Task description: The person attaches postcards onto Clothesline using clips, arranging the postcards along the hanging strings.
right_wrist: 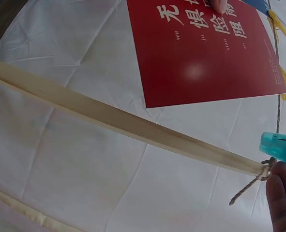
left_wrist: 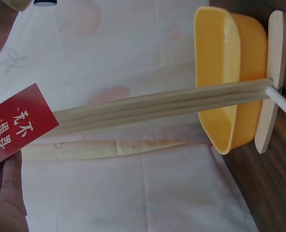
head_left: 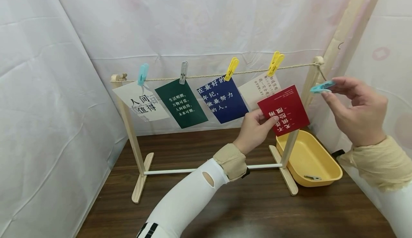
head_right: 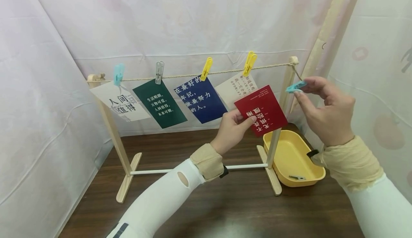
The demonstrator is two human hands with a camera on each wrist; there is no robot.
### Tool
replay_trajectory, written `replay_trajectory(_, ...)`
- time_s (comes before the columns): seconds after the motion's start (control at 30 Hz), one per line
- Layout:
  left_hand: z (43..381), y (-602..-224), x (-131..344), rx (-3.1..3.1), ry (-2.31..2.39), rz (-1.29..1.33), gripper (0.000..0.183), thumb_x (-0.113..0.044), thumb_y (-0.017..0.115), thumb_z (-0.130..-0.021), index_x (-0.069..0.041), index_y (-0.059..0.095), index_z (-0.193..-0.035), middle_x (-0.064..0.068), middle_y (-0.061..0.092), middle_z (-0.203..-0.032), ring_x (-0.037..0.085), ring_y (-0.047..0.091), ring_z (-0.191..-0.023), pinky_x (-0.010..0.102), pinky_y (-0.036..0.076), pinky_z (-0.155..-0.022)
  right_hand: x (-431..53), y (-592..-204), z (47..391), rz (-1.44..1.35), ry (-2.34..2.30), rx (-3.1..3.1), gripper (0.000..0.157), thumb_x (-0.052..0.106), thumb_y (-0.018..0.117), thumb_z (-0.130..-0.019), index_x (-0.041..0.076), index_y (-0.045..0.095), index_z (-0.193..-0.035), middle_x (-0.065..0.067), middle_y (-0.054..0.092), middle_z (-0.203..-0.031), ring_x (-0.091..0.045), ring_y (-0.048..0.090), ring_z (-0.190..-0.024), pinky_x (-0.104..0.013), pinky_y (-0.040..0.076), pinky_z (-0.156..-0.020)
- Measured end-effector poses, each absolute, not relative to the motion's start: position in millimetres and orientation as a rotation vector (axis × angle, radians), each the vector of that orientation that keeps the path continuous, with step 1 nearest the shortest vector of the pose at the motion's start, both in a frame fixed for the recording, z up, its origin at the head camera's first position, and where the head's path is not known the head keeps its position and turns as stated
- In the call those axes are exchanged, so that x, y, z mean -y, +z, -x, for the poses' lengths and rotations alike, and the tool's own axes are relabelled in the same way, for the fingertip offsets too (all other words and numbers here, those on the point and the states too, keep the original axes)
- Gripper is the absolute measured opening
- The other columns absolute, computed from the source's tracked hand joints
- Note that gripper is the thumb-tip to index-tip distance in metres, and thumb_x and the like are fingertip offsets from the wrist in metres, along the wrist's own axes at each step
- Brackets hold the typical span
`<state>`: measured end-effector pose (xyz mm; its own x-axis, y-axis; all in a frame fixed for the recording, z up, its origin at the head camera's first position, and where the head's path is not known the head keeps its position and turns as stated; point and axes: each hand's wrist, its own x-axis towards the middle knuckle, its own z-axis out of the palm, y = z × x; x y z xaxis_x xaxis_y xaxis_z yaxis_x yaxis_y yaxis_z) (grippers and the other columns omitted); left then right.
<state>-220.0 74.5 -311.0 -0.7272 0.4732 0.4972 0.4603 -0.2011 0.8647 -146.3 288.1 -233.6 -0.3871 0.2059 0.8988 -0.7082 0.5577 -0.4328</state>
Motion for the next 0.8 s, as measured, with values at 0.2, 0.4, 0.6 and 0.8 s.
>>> replay_trajectory(0.2,220.1,-305.0,-79.9,-1.973,2.147,-1.131,0.03,0.0,0.067,-0.105,0.006,0.069,-0.135,0.023,0.077,-0.13,0.017,0.079,-0.109,0.023,0.063,-0.091,-282.5,-223.8,146.1,-0.412,1.117,1.599,0.026,-0.012,0.079,-0.087,-0.021,0.072,-0.11,0.009,0.082,-0.103,-0.002,0.076,-0.088,-0.012,0.058,-0.089)
replay_trajectory(0.4,221.2,-299.0,-85.1,-1.955,2.154,-1.119,0.03,-0.001,0.067,-0.106,0.006,0.069,-0.135,0.024,0.077,-0.129,0.015,0.079,-0.107,0.022,0.063,-0.089,-275.3,-212.1,147.4,-0.426,1.194,1.518,0.022,-0.016,0.076,-0.085,-0.018,0.074,-0.107,0.003,0.083,-0.099,-0.006,0.078,-0.087,-0.013,0.059,-0.087)
replay_trajectory(0.6,220.2,-292.5,-92.4,-1.928,2.182,-1.101,0.03,0.002,0.067,-0.104,0.009,0.069,-0.134,0.028,0.075,-0.128,0.011,0.077,-0.102,0.022,0.064,-0.085,-275.1,-202.8,150.2,-0.405,1.146,1.541,0.021,-0.015,0.076,-0.087,-0.018,0.074,-0.108,0.004,0.082,-0.1,-0.007,0.078,-0.089,-0.014,0.059,-0.089)
replay_trajectory(0.8,218.2,-288.6,-98.7,-1.912,2.178,-1.088,0.032,0.003,0.068,-0.104,0.009,0.068,-0.135,0.028,0.075,-0.131,0.006,0.075,-0.099,0.022,0.064,-0.084,-276.9,-195.6,151.8,-0.373,1.08,1.597,0.02,-0.011,0.078,-0.09,-0.018,0.075,-0.109,0.009,0.081,-0.101,-0.004,0.076,-0.089,-0.014,0.059,-0.092)
